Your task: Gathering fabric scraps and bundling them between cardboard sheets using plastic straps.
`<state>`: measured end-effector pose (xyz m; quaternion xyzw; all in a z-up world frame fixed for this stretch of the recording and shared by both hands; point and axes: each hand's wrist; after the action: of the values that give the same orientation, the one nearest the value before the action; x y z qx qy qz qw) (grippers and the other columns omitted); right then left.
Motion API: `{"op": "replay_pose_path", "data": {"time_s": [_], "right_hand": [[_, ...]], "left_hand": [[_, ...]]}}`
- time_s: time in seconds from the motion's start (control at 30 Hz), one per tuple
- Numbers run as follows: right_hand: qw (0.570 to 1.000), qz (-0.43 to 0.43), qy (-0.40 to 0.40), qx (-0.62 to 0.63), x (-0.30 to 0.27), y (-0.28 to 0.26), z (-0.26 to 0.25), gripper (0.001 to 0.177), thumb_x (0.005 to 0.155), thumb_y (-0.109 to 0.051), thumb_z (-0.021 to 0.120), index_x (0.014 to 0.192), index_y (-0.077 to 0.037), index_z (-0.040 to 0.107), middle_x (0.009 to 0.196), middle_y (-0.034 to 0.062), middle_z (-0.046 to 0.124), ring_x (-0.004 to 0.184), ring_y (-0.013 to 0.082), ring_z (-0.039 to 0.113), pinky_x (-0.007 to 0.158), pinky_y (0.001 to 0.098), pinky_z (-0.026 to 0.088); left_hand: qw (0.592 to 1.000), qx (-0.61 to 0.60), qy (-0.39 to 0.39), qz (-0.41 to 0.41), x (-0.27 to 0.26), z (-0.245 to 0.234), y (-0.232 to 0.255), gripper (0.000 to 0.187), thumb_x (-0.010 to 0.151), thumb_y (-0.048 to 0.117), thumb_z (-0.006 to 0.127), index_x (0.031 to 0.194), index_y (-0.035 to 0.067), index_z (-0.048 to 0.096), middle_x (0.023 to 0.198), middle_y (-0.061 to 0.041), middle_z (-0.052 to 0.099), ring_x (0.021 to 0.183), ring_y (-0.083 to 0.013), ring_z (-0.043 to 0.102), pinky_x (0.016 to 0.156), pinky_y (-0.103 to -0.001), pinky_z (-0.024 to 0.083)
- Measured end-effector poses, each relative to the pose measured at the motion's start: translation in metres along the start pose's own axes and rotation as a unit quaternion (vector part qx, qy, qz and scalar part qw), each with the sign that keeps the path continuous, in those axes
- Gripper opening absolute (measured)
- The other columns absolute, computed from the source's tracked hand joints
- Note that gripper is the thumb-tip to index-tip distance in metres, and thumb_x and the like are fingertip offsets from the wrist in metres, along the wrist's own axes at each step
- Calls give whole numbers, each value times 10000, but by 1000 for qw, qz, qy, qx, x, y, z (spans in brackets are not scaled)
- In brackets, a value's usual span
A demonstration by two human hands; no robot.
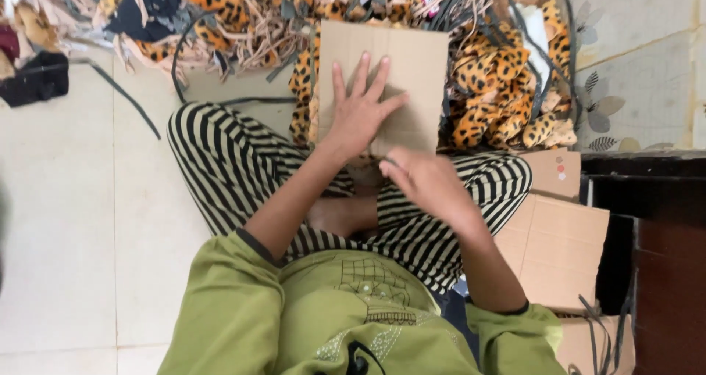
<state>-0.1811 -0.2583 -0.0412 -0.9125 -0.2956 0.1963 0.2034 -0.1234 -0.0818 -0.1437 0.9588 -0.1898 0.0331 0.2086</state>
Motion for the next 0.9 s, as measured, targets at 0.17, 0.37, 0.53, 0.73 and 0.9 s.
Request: {"op": "replay_pose_path", "data": {"time_s": [0.17,0.37,0.53,0.73,0.9], "right_hand": [[997,-34,69,22,86,47,-60,356,1107,-415,502,868,-181,623,608,6,578,576,207,596,600,342,448],[998,-23,43,31,125,51,-106,293,1030,-403,580,900,-182,721,750,237,650,838,469,659,711,517,474],[992,-30,2,126,148,50,-100,232,1024,-333,602,925,-159,720,720,172,678,825,336,710,709,427,500],[980,-45,-53,188,263,86,-106,401,1115,-357,434,1131,-77,722,908,190,749,922,305,736,782,404,583],[933,-25,-355,50,344,119,-27,681,1030,-548,381,1269,19,671,1233,331,664,1177,492,618,1066,568,480]], "left_hand": [[999,-9,-15,-27,-8,-23,16,370,1043,340,487,1380,293,630,1686,-147,215,1545,-469,67,1106,-848,-26],[988,-120,-87,-49,2,-8,-13,490,1007,399,343,1424,348,596,1719,-89,91,1554,-455,-29,1113,-814,-109],[994,-76,-59,-43,1,-24,12,494,1057,526,329,1378,297,627,1681,-136,222,1543,-473,64,1102,-836,-39],[993,-39,108,-39,-2,7,15,436,1072,500,381,1281,287,698,1603,-163,403,1520,-472,231,1105,-824,72],[988,-41,142,-37,-2,11,18,367,1019,503,480,1198,304,731,1528,-183,511,1467,-504,357,1053,-871,152]]}}
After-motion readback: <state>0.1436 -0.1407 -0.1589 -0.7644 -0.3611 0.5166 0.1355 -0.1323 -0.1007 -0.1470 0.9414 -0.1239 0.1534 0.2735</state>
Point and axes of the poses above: each hand's wrist, its own x-axis towards the middle knuckle, its own z-axis out of the palm, y = z × x
